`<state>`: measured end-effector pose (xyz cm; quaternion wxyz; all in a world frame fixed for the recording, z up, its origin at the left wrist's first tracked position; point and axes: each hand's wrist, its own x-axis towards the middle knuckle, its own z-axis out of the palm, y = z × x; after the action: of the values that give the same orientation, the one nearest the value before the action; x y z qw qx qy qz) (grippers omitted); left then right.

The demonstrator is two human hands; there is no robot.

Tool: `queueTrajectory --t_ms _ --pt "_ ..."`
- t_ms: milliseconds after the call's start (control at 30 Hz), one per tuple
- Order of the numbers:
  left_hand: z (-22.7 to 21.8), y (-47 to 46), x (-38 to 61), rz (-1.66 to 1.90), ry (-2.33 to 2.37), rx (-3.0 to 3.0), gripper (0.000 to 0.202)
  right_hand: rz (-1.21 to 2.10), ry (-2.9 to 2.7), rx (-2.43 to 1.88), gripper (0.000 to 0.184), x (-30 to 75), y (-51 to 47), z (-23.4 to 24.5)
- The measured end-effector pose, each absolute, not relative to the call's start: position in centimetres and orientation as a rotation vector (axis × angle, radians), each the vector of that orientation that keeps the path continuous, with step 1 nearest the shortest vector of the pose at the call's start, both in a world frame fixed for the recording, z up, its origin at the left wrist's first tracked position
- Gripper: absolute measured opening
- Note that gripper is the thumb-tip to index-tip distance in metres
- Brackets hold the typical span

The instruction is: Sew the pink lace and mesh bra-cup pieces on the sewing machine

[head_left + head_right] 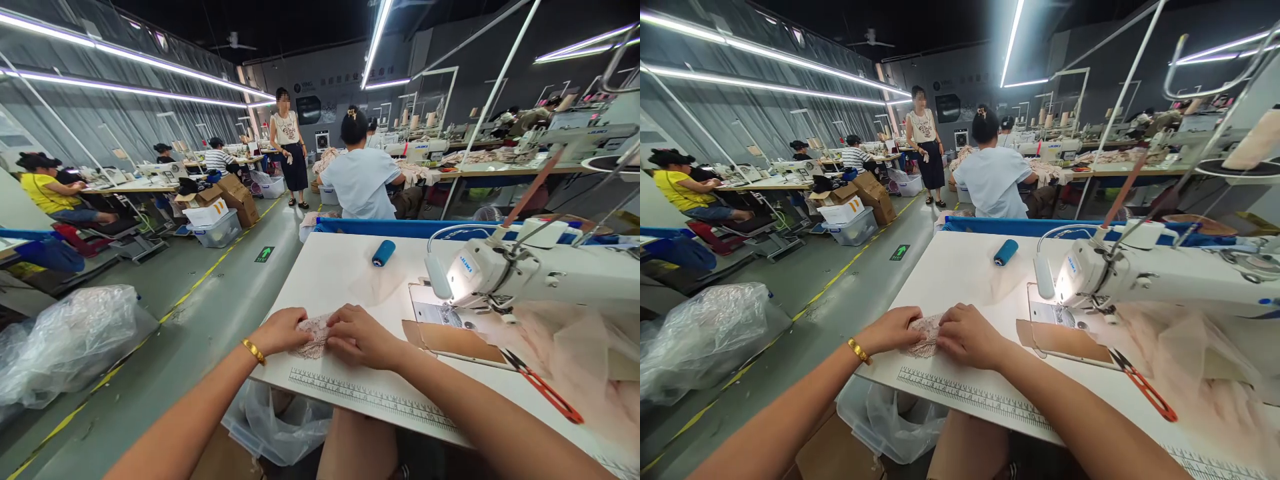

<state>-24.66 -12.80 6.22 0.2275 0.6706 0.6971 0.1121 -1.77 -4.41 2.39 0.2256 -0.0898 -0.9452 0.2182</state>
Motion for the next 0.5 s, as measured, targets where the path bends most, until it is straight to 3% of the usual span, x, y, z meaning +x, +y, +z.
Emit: queueTrajectory --t_ms 167,300,433,500 --pt "7.8 -13.6 -21.6 0.228 1.774 1.996 0.015 0.687 -2.574 -0.465 0.042 -1.5 -4.2 2.8" --pt "9.2 -13.6 -20.6 0.226 1.695 1.887 0.010 0.701 -2.614 -0.460 0.017 0.1 -4.5 3.8" --pt "9.3 -13.0 -19.4 0.293 1.281 1.497 0.050 0.371 -2.582 -0.392 0.013 3.3 -5.1 5.0" --pt "8.6 -12.5 -18.0 0.348 1.105 1.393 0.057 0.120 -2.582 -0.298 0.012 5.1 -5.6 5.5"
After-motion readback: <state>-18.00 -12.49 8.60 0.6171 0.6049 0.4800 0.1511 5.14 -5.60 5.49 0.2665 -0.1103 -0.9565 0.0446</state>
